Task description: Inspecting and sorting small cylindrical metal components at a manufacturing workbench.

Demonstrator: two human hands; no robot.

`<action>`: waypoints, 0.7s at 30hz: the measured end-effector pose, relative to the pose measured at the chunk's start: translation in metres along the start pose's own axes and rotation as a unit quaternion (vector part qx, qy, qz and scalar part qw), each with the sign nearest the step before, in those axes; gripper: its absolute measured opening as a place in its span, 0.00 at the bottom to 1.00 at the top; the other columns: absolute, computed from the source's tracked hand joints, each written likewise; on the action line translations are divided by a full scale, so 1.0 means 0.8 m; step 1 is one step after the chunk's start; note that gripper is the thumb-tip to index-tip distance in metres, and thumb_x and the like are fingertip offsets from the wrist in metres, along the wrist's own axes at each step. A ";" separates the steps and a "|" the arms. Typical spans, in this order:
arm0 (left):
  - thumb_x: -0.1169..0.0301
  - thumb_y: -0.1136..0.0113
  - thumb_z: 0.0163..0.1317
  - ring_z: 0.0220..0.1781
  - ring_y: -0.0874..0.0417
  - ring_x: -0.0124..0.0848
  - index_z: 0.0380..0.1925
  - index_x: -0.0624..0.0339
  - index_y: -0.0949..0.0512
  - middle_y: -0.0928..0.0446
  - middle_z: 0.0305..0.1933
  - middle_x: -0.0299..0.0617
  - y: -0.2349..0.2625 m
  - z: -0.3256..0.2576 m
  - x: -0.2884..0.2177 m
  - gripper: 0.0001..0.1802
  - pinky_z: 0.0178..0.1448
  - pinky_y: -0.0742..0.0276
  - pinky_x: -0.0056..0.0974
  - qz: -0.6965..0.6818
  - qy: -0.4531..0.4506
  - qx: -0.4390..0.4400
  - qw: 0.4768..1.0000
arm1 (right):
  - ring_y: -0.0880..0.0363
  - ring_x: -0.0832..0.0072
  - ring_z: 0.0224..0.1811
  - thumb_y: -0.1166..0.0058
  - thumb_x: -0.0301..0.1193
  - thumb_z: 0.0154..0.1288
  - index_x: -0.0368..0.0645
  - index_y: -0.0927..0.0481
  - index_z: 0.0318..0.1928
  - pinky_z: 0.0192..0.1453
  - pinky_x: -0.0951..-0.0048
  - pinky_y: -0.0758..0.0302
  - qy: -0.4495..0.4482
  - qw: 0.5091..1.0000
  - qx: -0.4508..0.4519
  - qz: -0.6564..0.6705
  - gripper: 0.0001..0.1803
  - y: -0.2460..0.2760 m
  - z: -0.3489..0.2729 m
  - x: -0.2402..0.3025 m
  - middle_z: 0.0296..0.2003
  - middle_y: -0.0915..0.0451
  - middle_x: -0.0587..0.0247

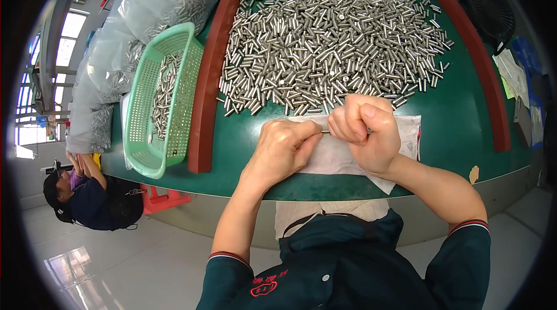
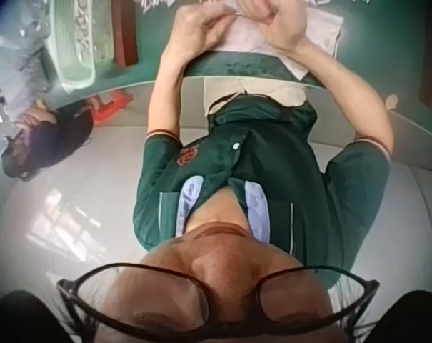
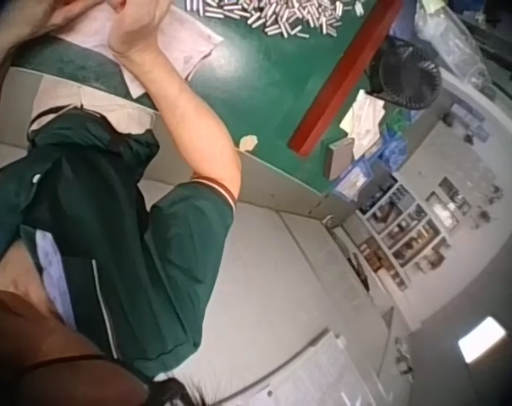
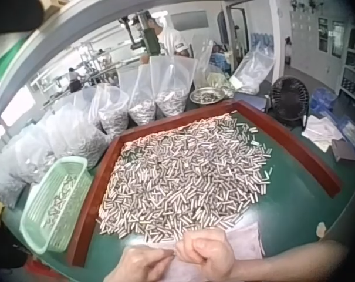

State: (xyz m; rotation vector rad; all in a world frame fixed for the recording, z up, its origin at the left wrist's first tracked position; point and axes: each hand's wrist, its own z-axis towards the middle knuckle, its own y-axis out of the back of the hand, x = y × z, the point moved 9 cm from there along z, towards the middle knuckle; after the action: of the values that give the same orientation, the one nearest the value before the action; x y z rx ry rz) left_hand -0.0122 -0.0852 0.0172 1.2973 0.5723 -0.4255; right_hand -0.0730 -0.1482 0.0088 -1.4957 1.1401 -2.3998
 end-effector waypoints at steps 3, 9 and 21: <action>0.78 0.44 0.45 0.18 0.27 0.43 0.19 0.62 0.27 0.31 0.14 0.48 0.000 0.000 0.004 0.02 0.22 0.34 0.41 -0.012 0.004 -0.003 1.000 | 0.56 0.83 0.12 0.65 0.36 0.58 0.45 0.45 0.13 0.18 0.77 0.54 -0.006 1.000 -0.004 -0.014 0.18 -0.001 0.000 -0.002 0.08 0.48 0.73; 0.78 0.44 0.45 0.18 0.27 0.44 0.19 0.62 0.27 0.31 0.14 0.48 0.003 0.000 0.002 0.02 0.22 0.34 0.41 -0.007 -0.002 -0.007 1.000 | 0.55 0.83 0.13 0.65 0.35 0.58 0.45 0.45 0.12 0.19 0.78 0.54 -0.002 0.999 0.001 -0.043 0.18 -0.005 0.003 -0.006 0.09 0.48 0.73; 0.76 0.45 0.53 0.16 0.43 0.16 0.22 0.61 0.30 0.26 0.27 0.41 -0.018 -0.018 0.067 0.04 0.20 0.49 0.23 -0.721 0.201 -0.026 0.662 | 0.53 0.84 0.13 0.68 0.33 0.58 0.43 0.46 0.13 0.18 0.79 0.54 -0.029 0.999 -0.036 0.015 0.17 0.005 -0.002 -0.001 0.10 0.48 0.72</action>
State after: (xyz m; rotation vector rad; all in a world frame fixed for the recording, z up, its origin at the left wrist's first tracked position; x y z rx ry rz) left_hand 0.0191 -0.0733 -0.0295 0.5882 1.9853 -1.4121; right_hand -0.0752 -0.1499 0.0047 -1.5476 1.2396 -2.3033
